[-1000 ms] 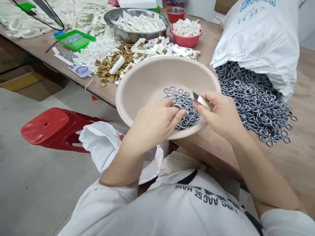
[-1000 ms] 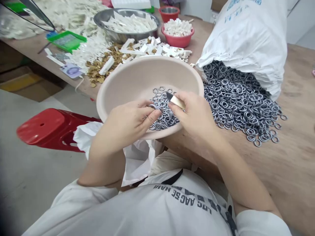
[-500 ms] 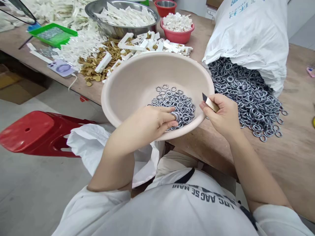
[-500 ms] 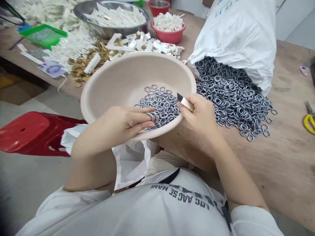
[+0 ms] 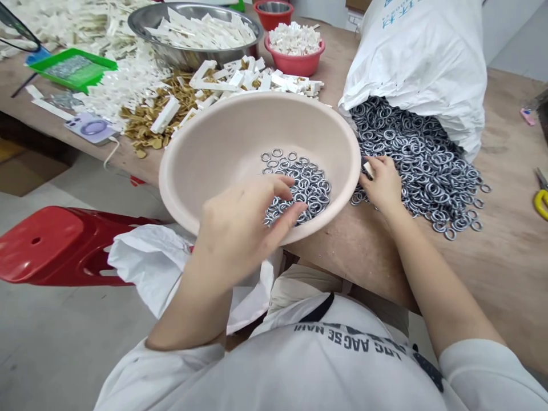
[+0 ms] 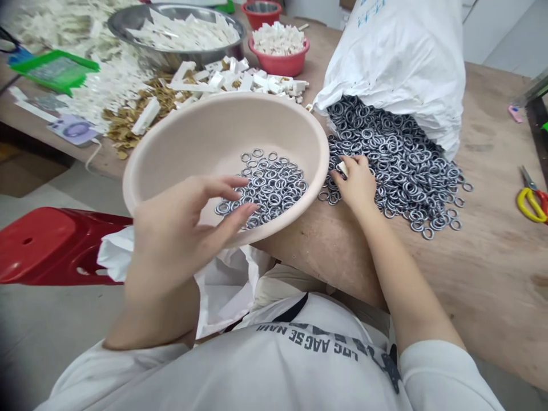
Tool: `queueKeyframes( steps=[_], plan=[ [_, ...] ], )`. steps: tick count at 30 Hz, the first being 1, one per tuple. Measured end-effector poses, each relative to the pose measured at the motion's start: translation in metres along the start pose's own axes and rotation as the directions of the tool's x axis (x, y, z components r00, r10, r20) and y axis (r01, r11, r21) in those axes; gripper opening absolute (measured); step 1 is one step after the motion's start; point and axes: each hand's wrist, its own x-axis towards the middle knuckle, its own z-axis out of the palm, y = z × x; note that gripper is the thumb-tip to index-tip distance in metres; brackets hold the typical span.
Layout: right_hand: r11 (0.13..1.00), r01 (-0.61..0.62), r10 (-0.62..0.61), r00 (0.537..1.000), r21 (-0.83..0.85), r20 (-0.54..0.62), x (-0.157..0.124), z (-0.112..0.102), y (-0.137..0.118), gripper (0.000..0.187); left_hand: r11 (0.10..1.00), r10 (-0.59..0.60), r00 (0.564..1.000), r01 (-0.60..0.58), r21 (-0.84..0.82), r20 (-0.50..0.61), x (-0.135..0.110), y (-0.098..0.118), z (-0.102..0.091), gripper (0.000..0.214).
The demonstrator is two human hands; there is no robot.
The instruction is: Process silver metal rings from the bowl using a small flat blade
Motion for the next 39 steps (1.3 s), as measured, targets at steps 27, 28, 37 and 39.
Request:
queueKeyframes(
  steps=[27, 28, 37, 39],
  plan=[
    [0.960, -0.246, 0.252, 0.967, -0.137, 0.025, -0.095, -0.055, 0.118, 0.059, 0.921, -0.321, 0.793, 0.388, -0.023, 0.518, 0.063, 0.093, 0.244, 0.084],
    [0.971, -0.205, 0.213, 0.976, -0.127, 0.052, -0.102, -0.056, 0.110, 0.060, 0.927, -0.283, 0.787, 0.370, -0.053, 0.548, 0.058, 0.096, 0.241, 0.083],
    [0.995, -0.087, 0.087, 0.996, -0.043, -0.006, -0.153, -0.109, 0.083, 0.055, 0.933, 0.217, 0.896, -0.073, -0.353, 0.387, -0.001, 0.063, 0.169, 0.029],
    [0.991, -0.109, 0.114, 0.992, 0.082, -0.050, -0.170, -0.119, 0.074, 0.047, 0.911, 0.346, 0.813, -0.172, -0.375, 0.468, -0.022, 0.057, 0.159, 0.027]
  ],
)
